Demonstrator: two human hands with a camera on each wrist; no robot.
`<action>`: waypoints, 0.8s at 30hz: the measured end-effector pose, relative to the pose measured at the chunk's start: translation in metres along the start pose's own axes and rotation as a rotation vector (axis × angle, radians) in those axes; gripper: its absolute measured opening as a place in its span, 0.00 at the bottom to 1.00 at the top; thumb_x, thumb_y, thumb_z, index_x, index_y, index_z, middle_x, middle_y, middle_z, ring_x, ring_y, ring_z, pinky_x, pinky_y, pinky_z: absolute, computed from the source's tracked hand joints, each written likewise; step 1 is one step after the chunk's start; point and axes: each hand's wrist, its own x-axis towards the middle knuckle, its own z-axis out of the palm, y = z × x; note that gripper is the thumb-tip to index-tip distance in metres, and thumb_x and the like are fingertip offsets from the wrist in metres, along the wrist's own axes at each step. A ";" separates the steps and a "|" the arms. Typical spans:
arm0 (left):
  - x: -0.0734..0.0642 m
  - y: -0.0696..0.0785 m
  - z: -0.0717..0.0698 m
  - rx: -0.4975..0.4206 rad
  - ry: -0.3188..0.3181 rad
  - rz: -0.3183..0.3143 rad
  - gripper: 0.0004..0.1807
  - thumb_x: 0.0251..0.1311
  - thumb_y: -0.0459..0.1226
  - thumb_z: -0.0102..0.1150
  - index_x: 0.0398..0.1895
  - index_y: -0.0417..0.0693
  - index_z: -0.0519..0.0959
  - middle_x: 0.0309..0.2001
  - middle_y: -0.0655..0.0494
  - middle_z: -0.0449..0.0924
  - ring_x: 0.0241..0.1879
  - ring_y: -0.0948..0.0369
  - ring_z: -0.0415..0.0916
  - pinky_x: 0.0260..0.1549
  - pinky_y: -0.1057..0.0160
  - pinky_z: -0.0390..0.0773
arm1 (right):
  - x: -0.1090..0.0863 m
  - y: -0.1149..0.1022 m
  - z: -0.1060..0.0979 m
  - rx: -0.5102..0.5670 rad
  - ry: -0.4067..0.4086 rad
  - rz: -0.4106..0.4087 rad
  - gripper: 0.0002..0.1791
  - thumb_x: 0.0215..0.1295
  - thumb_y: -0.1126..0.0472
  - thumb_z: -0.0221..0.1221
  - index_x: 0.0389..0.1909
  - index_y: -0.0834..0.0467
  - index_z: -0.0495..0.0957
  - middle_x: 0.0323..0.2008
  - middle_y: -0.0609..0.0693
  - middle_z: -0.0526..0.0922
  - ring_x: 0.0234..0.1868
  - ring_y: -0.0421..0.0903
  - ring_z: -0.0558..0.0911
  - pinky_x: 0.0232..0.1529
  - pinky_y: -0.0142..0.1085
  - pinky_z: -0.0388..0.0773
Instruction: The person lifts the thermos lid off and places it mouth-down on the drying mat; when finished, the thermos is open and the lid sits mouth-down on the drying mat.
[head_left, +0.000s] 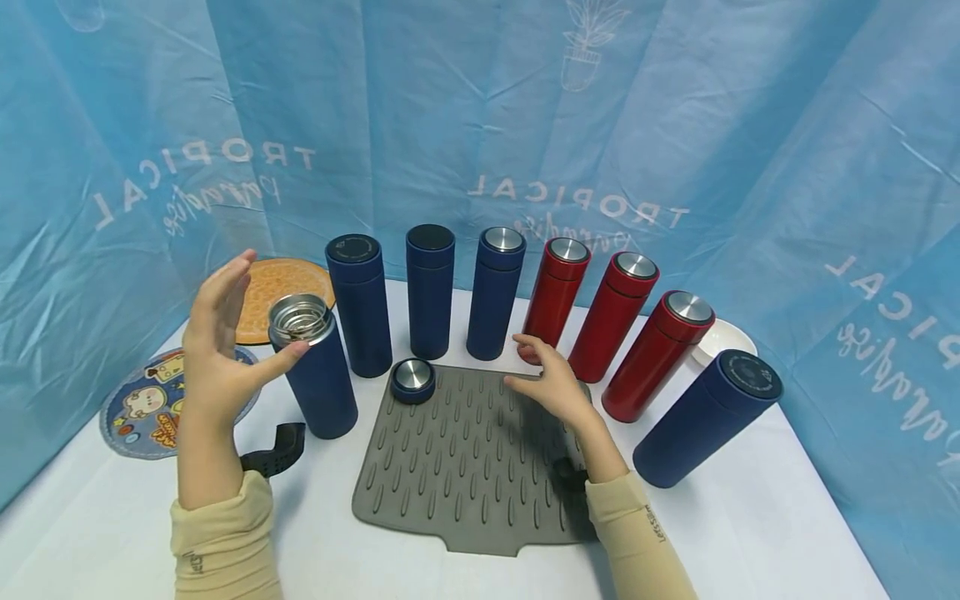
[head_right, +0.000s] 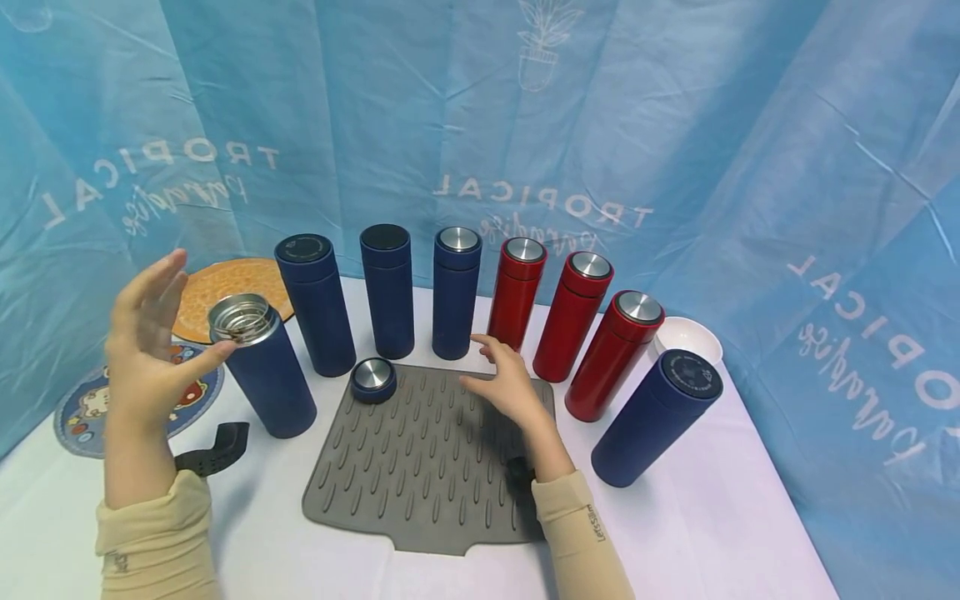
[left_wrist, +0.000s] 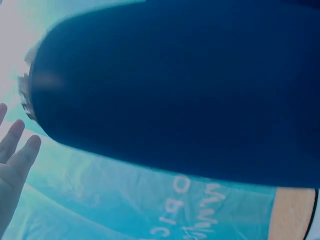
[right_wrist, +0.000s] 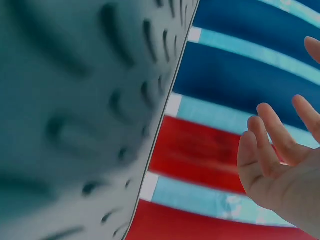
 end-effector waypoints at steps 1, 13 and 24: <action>0.000 0.002 0.002 -0.011 0.003 0.014 0.48 0.40 0.49 0.72 0.61 0.30 0.62 0.63 0.48 0.64 0.66 0.53 0.56 0.66 0.55 0.52 | -0.002 0.002 -0.003 0.004 0.005 0.004 0.37 0.52 0.58 0.66 0.64 0.54 0.63 0.57 0.59 0.71 0.58 0.57 0.70 0.51 0.55 0.71; 0.001 0.014 0.040 0.013 -0.098 0.137 0.46 0.45 0.54 0.67 0.60 0.32 0.64 0.64 0.52 0.64 0.66 0.53 0.57 0.64 0.57 0.57 | -0.021 0.015 -0.023 0.006 0.047 0.088 0.38 0.52 0.57 0.65 0.65 0.52 0.62 0.58 0.60 0.70 0.57 0.56 0.69 0.48 0.52 0.74; -0.010 -0.004 0.086 0.190 -0.141 0.078 0.41 0.52 0.60 0.57 0.65 0.48 0.64 0.66 0.48 0.61 0.67 0.46 0.53 0.64 0.47 0.52 | -0.031 0.027 -0.030 0.033 0.069 0.118 0.37 0.55 0.57 0.64 0.66 0.53 0.61 0.58 0.62 0.69 0.58 0.59 0.70 0.52 0.54 0.71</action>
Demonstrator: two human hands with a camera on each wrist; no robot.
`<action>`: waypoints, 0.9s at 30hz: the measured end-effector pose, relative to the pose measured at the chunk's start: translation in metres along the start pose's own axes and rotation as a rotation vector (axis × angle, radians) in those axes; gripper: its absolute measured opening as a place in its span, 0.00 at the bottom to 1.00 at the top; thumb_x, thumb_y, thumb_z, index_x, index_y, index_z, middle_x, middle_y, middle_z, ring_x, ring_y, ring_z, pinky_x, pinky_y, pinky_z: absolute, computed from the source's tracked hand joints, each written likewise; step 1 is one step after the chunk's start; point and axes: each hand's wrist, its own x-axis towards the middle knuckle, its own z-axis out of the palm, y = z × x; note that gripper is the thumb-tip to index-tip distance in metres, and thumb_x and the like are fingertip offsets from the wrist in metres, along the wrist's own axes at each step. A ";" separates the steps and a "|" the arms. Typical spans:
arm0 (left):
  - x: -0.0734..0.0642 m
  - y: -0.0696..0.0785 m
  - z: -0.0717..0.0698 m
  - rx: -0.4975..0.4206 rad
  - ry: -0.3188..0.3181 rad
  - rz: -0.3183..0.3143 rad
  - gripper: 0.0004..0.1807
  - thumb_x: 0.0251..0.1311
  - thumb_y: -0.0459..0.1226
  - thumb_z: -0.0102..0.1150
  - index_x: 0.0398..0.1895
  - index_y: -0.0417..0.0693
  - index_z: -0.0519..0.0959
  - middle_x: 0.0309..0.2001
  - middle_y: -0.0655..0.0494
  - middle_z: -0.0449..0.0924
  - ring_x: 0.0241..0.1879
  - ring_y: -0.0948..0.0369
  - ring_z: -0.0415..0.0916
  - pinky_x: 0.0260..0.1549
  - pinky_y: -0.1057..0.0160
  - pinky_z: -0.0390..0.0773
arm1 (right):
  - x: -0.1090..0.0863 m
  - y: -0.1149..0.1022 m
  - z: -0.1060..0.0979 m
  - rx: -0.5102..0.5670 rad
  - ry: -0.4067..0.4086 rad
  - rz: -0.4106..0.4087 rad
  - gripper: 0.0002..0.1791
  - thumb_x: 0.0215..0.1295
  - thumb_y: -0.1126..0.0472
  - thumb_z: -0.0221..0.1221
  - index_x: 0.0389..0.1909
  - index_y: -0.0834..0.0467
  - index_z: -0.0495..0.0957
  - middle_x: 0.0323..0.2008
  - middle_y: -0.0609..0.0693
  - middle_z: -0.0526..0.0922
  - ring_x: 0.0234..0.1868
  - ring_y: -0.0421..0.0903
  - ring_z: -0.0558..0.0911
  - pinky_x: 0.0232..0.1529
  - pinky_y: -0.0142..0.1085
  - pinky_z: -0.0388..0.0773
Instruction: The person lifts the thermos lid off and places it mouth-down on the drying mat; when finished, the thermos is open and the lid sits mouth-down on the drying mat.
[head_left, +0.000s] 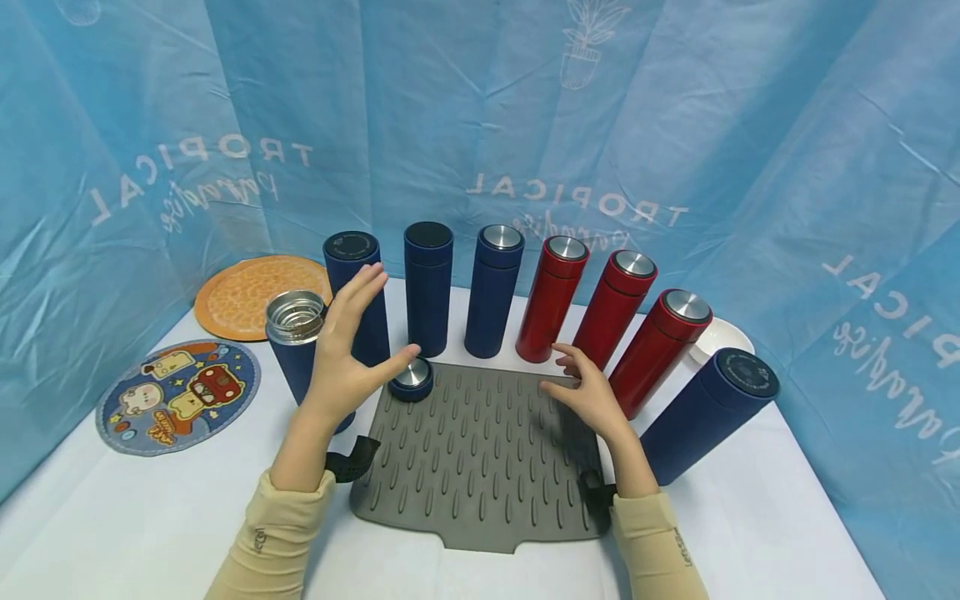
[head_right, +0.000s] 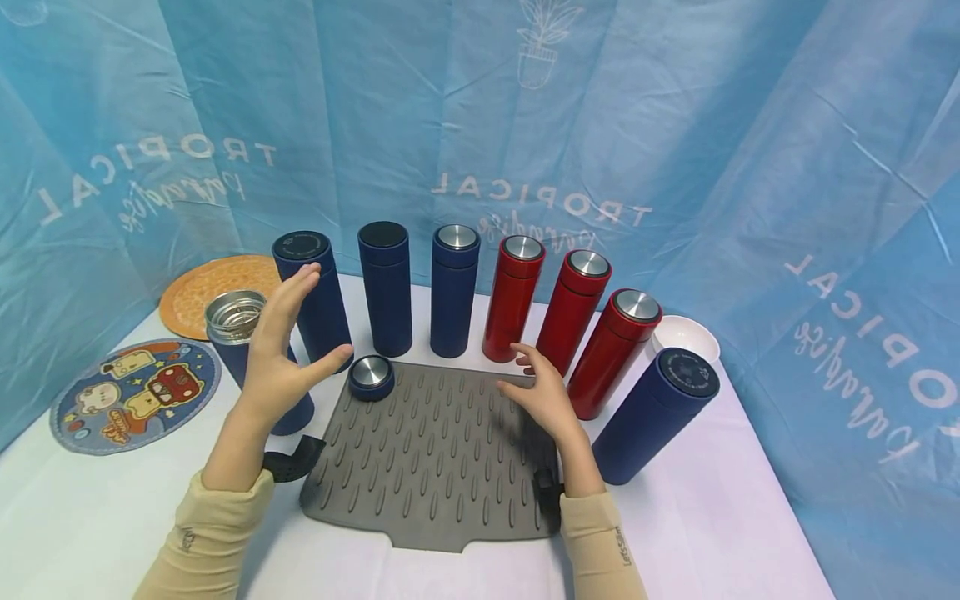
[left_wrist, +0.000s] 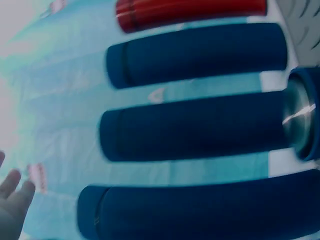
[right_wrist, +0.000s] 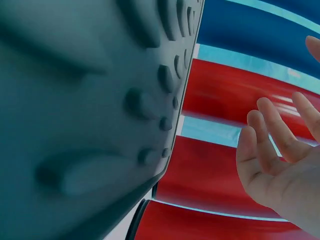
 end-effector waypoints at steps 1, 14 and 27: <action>-0.001 -0.002 0.004 0.010 0.002 -0.005 0.41 0.52 0.60 0.57 0.66 0.48 0.63 0.66 0.47 0.60 0.67 0.45 0.52 0.64 0.46 0.52 | 0.000 0.001 0.000 0.001 0.001 -0.001 0.37 0.55 0.56 0.64 0.66 0.53 0.61 0.58 0.62 0.69 0.58 0.59 0.70 0.52 0.54 0.71; -0.012 -0.022 0.031 0.134 -0.012 -0.150 0.43 0.53 0.64 0.51 0.70 0.59 0.56 0.71 0.46 0.48 0.71 0.47 0.36 0.63 0.38 0.41 | -0.001 0.007 -0.006 0.030 0.006 0.019 0.35 0.55 0.57 0.64 0.64 0.50 0.62 0.57 0.60 0.70 0.58 0.57 0.70 0.55 0.53 0.70; -0.018 -0.045 0.050 0.294 0.202 -0.171 0.49 0.47 0.41 0.67 0.72 0.63 0.51 0.70 0.38 0.35 0.71 0.46 0.30 0.66 0.44 0.41 | 0.000 0.010 -0.007 0.025 0.006 0.021 0.35 0.55 0.57 0.64 0.64 0.50 0.62 0.57 0.59 0.70 0.58 0.58 0.71 0.54 0.53 0.70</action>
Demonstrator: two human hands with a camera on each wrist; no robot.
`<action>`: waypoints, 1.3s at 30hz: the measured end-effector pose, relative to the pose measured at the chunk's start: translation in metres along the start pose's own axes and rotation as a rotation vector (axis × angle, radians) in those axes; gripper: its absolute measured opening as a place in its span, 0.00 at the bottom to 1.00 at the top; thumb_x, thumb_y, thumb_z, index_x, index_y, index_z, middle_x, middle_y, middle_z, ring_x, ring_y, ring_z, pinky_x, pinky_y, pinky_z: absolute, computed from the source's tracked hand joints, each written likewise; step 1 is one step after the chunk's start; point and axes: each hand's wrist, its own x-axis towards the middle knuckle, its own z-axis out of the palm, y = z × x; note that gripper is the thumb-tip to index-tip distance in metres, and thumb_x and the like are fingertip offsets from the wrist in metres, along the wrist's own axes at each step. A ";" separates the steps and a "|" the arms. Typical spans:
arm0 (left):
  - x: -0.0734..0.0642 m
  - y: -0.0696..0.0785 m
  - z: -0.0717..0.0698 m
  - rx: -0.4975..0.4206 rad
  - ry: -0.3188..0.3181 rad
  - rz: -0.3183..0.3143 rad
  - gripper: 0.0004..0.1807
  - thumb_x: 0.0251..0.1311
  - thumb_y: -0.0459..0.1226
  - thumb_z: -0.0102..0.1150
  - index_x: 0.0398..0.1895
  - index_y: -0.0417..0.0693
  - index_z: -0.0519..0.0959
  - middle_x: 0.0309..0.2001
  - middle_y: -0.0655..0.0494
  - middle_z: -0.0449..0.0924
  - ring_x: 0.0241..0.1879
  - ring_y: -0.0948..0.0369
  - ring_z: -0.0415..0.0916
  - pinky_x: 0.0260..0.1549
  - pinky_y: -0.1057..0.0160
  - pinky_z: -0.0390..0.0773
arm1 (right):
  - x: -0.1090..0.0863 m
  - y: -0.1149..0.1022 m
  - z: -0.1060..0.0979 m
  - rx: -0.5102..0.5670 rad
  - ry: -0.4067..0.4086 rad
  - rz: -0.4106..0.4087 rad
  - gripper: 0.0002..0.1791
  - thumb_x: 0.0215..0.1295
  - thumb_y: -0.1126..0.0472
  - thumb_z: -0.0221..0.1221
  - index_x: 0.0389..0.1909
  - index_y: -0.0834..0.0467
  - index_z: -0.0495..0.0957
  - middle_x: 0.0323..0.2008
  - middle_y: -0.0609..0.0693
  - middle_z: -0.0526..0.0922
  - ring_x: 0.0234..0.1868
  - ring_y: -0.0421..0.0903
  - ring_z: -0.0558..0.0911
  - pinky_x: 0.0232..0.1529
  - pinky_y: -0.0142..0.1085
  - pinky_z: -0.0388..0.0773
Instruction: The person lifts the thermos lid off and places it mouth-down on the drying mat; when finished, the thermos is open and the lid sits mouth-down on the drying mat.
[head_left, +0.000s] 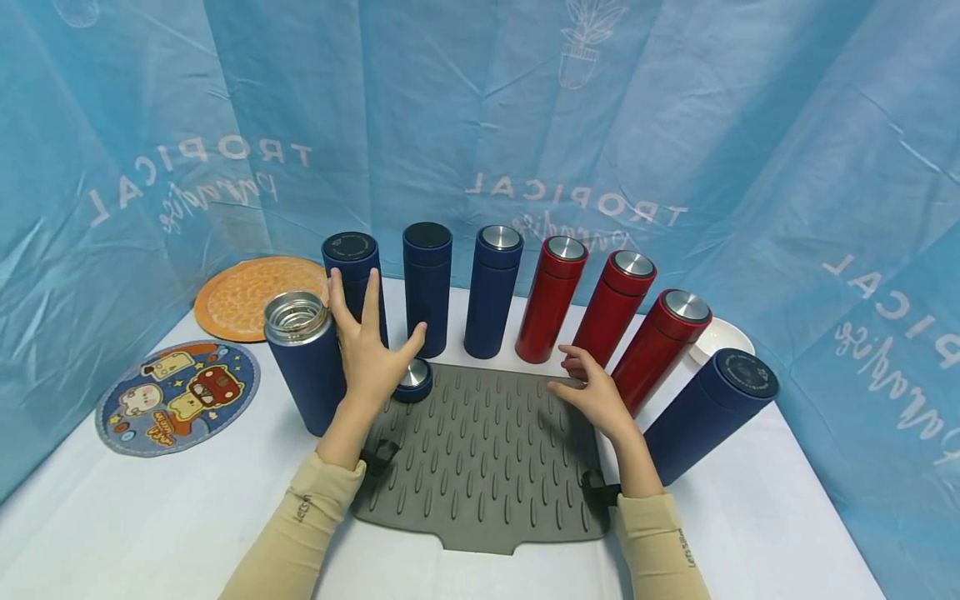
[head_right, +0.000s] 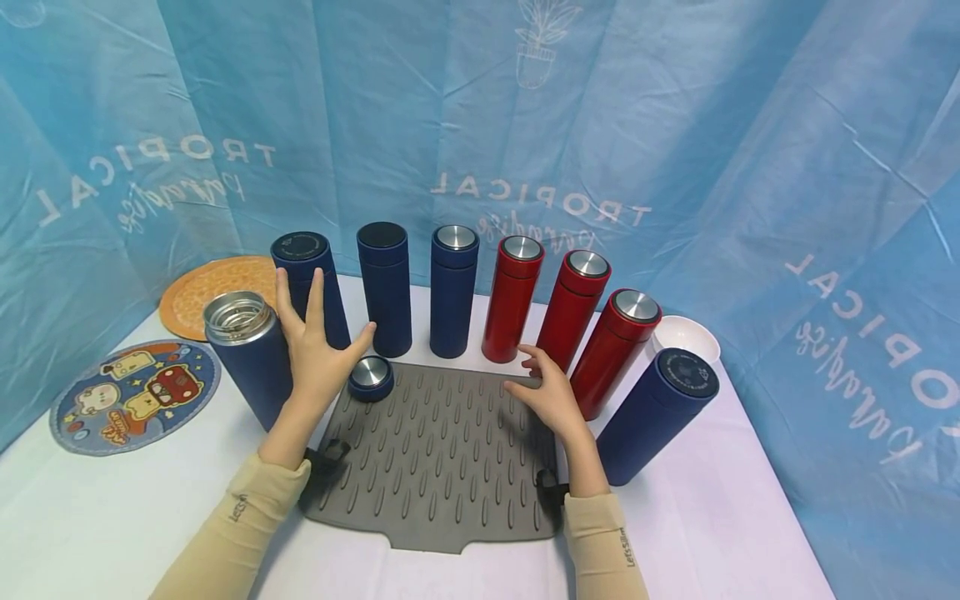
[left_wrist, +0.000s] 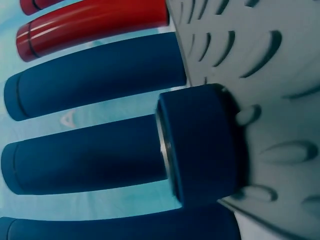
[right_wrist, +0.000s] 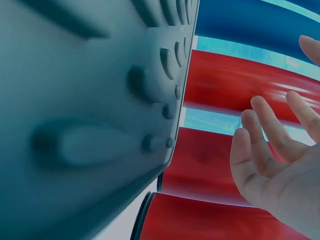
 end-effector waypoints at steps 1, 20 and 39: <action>0.000 -0.001 0.003 0.010 0.013 -0.010 0.50 0.46 0.40 0.67 0.72 0.64 0.49 0.70 0.37 0.34 0.71 0.46 0.30 0.66 0.44 0.42 | 0.000 0.000 0.000 -0.002 0.001 -0.001 0.35 0.55 0.57 0.64 0.64 0.50 0.62 0.57 0.59 0.70 0.58 0.58 0.71 0.54 0.53 0.70; 0.003 -0.022 0.031 0.043 0.100 -0.363 0.57 0.49 0.42 0.68 0.72 0.47 0.35 0.72 0.42 0.29 0.72 0.54 0.33 0.66 0.51 0.49 | -0.001 0.007 -0.001 -0.010 -0.016 0.047 0.34 0.55 0.57 0.63 0.63 0.49 0.63 0.57 0.59 0.70 0.58 0.56 0.69 0.52 0.52 0.72; 0.016 -0.042 0.041 -0.033 0.249 -0.604 0.50 0.51 0.45 0.65 0.72 0.53 0.44 0.69 0.53 0.52 0.65 0.55 0.57 0.59 0.49 0.60 | 0.000 0.006 -0.002 0.010 -0.036 0.039 0.33 0.56 0.56 0.63 0.63 0.50 0.63 0.58 0.60 0.69 0.58 0.58 0.69 0.52 0.52 0.72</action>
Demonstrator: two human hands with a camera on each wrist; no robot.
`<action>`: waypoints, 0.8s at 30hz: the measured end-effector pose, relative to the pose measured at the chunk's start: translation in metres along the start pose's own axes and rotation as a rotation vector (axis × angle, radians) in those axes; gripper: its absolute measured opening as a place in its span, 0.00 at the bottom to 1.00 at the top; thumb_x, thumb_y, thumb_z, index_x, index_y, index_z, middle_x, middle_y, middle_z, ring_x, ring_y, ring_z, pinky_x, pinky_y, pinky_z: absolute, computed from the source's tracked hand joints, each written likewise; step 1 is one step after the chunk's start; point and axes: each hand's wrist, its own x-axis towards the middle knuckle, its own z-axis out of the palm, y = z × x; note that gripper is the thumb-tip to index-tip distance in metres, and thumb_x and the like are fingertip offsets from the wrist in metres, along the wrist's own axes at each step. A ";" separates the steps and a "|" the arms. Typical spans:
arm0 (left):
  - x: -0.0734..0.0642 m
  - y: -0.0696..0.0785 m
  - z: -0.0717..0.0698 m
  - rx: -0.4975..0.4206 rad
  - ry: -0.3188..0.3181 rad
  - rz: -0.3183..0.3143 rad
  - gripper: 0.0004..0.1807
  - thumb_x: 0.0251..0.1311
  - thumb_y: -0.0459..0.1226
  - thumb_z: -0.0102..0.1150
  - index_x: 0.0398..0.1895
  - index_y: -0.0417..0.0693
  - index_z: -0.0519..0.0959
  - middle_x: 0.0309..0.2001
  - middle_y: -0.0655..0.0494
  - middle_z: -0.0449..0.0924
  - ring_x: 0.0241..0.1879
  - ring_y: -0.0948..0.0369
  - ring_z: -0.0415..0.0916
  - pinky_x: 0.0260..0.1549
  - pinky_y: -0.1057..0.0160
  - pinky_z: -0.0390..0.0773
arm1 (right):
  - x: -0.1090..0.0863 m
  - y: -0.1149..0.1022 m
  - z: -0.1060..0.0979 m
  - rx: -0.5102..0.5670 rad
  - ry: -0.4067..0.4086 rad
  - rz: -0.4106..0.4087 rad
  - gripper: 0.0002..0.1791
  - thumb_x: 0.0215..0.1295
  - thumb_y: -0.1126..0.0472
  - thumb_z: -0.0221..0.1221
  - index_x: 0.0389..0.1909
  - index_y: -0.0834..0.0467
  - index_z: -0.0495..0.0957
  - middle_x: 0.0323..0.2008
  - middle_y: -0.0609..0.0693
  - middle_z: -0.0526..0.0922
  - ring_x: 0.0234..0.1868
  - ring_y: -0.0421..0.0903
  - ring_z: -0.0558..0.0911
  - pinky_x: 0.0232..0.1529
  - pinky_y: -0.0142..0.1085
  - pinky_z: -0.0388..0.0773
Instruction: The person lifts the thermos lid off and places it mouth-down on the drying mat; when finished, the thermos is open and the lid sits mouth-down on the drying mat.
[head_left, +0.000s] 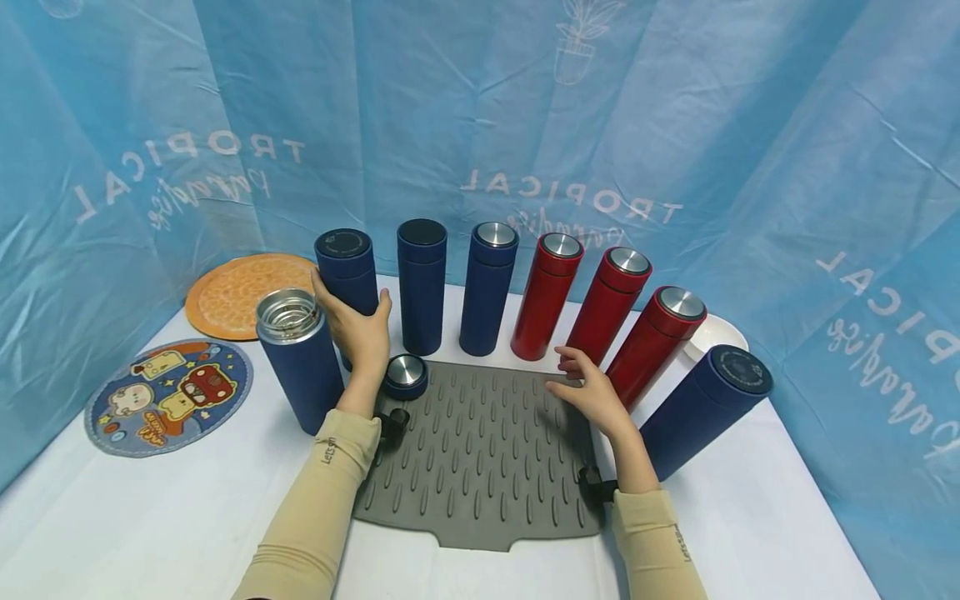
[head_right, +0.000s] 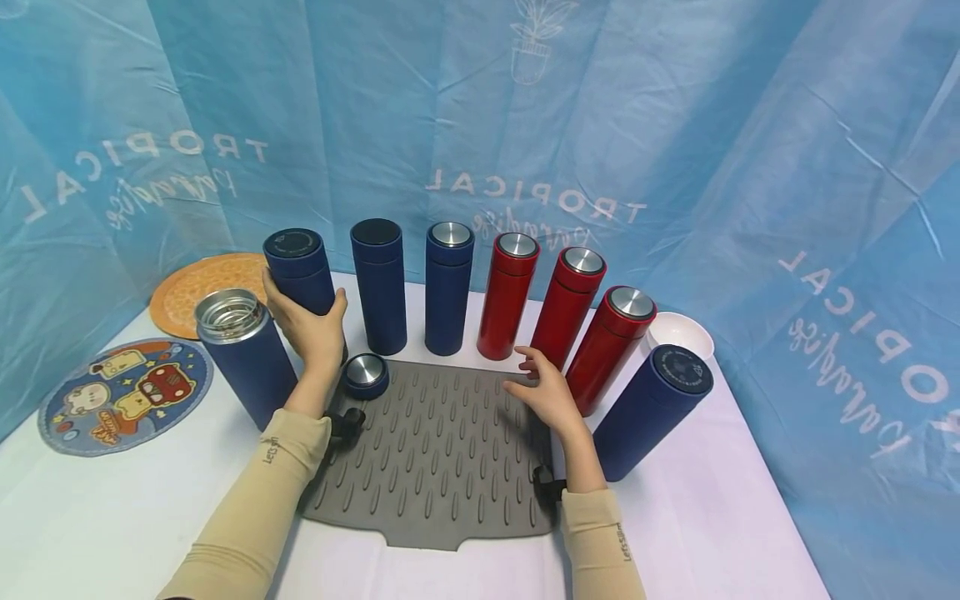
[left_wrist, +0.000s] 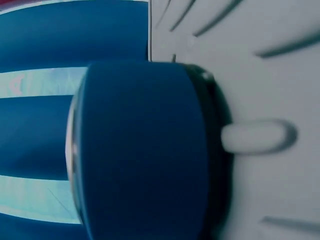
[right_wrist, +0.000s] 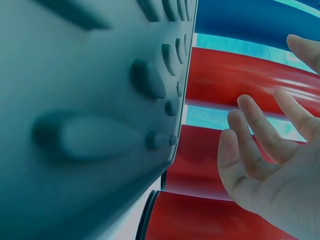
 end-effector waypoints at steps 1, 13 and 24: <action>0.000 0.000 0.000 -0.001 0.003 -0.007 0.49 0.51 0.45 0.65 0.72 0.54 0.44 0.69 0.52 0.53 0.64 0.54 0.59 0.58 0.49 0.61 | 0.000 0.000 0.000 -0.005 -0.002 -0.005 0.33 0.56 0.56 0.62 0.64 0.51 0.62 0.58 0.61 0.69 0.58 0.59 0.69 0.52 0.52 0.72; 0.001 -0.001 -0.001 -0.037 0.028 0.016 0.47 0.50 0.42 0.67 0.70 0.55 0.49 0.66 0.50 0.59 0.61 0.54 0.63 0.57 0.50 0.64 | 0.000 -0.002 0.001 -0.015 0.003 0.007 0.33 0.56 0.56 0.63 0.63 0.49 0.63 0.57 0.60 0.70 0.57 0.58 0.70 0.52 0.53 0.71; -0.001 0.017 -0.001 -0.008 0.022 0.188 0.45 0.51 0.47 0.65 0.70 0.52 0.53 0.68 0.52 0.57 0.67 0.60 0.53 0.65 0.58 0.53 | 0.002 -0.001 0.000 -0.015 0.001 -0.002 0.34 0.56 0.55 0.63 0.64 0.49 0.62 0.57 0.58 0.70 0.58 0.59 0.70 0.52 0.52 0.72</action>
